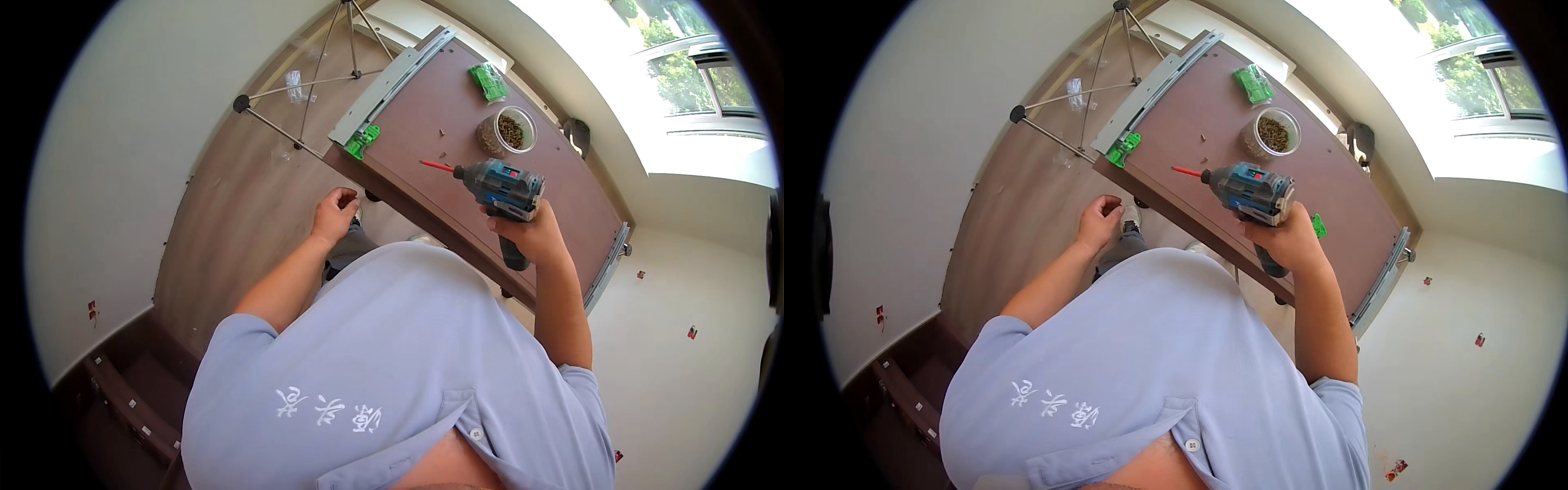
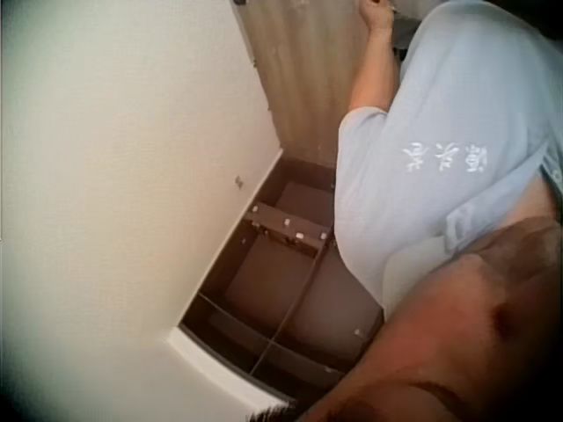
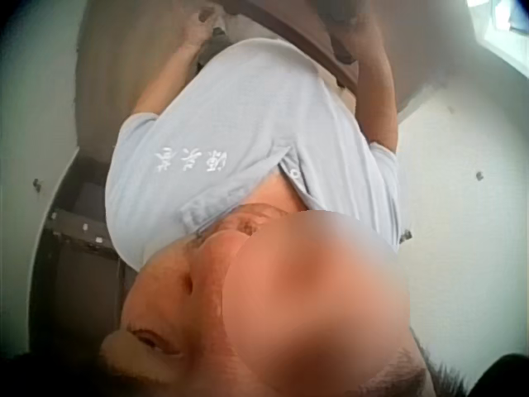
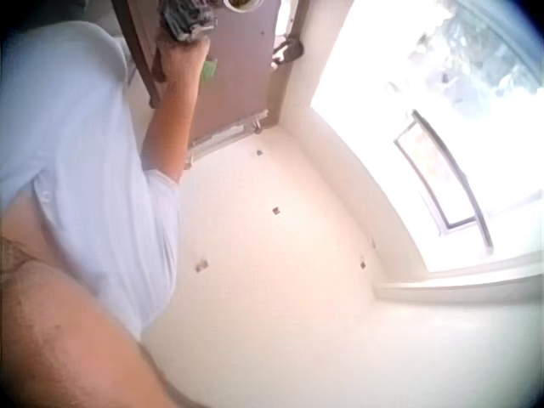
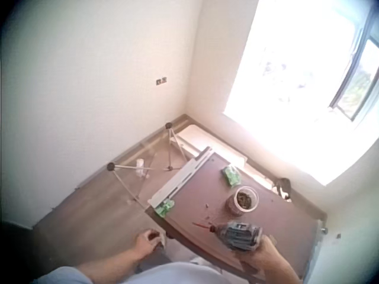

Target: The person places a large board onto a table, retrieves a set of metal drawer slides, and uses a power drill to screw green plastic brackets onto the slides.

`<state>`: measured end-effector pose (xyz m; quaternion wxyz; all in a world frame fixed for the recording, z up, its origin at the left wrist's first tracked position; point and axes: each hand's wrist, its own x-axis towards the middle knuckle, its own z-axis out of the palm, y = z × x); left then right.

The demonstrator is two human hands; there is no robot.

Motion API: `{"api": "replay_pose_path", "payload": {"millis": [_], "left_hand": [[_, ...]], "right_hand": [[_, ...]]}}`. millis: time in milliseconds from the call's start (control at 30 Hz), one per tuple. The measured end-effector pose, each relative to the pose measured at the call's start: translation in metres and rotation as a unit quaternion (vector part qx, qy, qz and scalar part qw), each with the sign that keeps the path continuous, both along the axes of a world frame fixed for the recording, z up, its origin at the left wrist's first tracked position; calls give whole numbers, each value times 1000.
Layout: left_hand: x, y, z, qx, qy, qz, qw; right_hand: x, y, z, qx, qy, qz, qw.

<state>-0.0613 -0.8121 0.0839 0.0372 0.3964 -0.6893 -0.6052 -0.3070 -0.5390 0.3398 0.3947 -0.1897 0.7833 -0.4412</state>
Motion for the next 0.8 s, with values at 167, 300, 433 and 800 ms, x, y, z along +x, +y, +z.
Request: {"api": "replay_pose_path", "payload": {"millis": [167, 300, 433, 800], "left_hand": [[-30, 52, 34, -55, 115, -33, 991], [-76, 32, 27, -115, 172, 196, 959], [-88, 24, 11, -180, 124, 137, 966], [-65, 102, 51, -353, 142, -8, 925]], "right_hand": [[37, 120, -49, -78, -61, -157, 983], [59, 179, -60, -76, -63, -225, 969], [69, 207, -63, -85, -53, -260, 960], [51, 228, -73, -70, -50, -213, 973]]}}
